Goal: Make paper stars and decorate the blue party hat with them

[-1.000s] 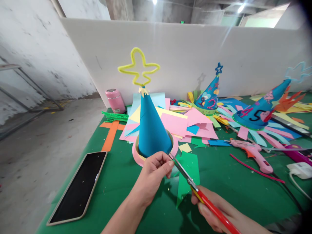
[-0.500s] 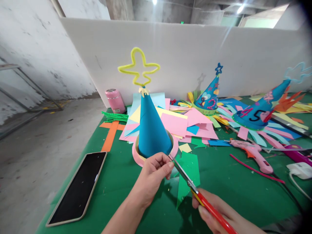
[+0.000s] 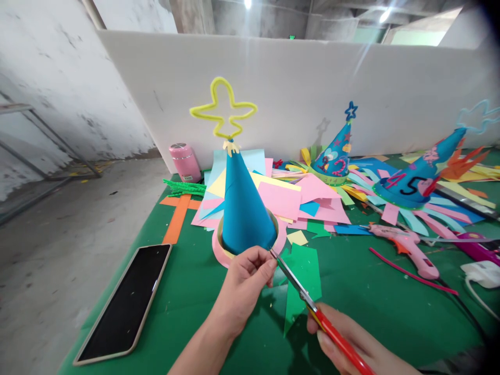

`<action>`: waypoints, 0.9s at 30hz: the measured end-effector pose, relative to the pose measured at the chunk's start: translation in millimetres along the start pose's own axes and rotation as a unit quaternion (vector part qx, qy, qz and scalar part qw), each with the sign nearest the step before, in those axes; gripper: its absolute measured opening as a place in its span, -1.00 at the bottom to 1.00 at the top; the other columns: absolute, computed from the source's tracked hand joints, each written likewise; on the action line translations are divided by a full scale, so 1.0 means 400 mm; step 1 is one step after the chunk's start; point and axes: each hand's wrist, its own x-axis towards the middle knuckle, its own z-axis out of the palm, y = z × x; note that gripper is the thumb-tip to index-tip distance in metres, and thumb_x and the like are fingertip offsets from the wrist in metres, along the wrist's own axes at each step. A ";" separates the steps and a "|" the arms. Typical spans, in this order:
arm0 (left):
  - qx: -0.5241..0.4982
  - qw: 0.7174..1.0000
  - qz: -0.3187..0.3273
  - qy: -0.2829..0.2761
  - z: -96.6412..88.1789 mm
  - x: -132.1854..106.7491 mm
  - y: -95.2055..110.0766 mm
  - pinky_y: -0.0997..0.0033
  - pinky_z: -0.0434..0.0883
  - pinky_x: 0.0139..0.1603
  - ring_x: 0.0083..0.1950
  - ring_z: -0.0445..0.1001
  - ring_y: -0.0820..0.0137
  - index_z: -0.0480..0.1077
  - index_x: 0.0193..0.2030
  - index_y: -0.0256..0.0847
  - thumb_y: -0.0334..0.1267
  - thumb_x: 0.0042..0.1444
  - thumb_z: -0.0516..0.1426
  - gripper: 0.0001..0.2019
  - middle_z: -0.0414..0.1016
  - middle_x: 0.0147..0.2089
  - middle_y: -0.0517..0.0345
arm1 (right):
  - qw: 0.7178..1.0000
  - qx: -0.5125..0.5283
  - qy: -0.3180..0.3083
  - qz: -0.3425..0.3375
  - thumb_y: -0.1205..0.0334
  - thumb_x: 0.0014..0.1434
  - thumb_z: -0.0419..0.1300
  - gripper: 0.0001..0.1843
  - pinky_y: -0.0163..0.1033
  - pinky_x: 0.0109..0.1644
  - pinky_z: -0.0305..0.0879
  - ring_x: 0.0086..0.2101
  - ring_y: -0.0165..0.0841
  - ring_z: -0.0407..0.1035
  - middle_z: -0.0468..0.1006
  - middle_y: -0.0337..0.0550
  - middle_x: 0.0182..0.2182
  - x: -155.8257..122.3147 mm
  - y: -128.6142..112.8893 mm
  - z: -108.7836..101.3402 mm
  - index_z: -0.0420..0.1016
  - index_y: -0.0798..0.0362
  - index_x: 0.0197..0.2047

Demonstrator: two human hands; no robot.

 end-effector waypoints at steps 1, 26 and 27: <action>-0.003 1.000 0.001 -0.004 -0.001 0.000 0.001 0.47 0.09 -0.48 -0.52 0.16 0.50 0.28 -0.53 -0.25 -0.30 0.05 0.09 -0.83 0.22 -0.58 0.25 | 1.000 0.004 0.001 0.000 -0.26 -0.07 0.11 -0.50 -0.45 -0.58 -0.11 -0.59 -0.55 -0.06 0.09 -0.37 -0.60 -0.002 -0.006 0.000 0.19 0.06 -0.46; -0.032 0.999 -0.009 -0.040 -0.012 -0.001 -0.008 0.47 0.09 -0.50 -0.51 0.13 0.52 0.26 -0.52 -0.24 -0.29 0.06 0.10 -0.83 0.19 -0.57 0.26 | 0.998 -0.025 -0.013 -0.052 -0.29 -0.08 0.08 -0.51 -0.40 -0.53 0.07 -0.59 -0.49 0.02 0.02 -0.37 -0.65 -0.010 -0.009 -0.004 0.22 0.02 -0.49; -0.030 0.999 -0.007 -0.040 -0.012 -0.001 -0.007 0.47 0.09 -0.50 -0.52 0.13 0.52 0.26 -0.52 -0.24 -0.29 0.06 0.10 -0.83 0.19 -0.57 0.26 | 0.998 -0.026 -0.013 -0.052 -0.29 -0.08 0.08 -0.51 -0.40 -0.53 0.06 -0.59 -0.49 0.01 0.02 -0.37 -0.65 -0.010 -0.009 -0.004 0.21 0.02 -0.50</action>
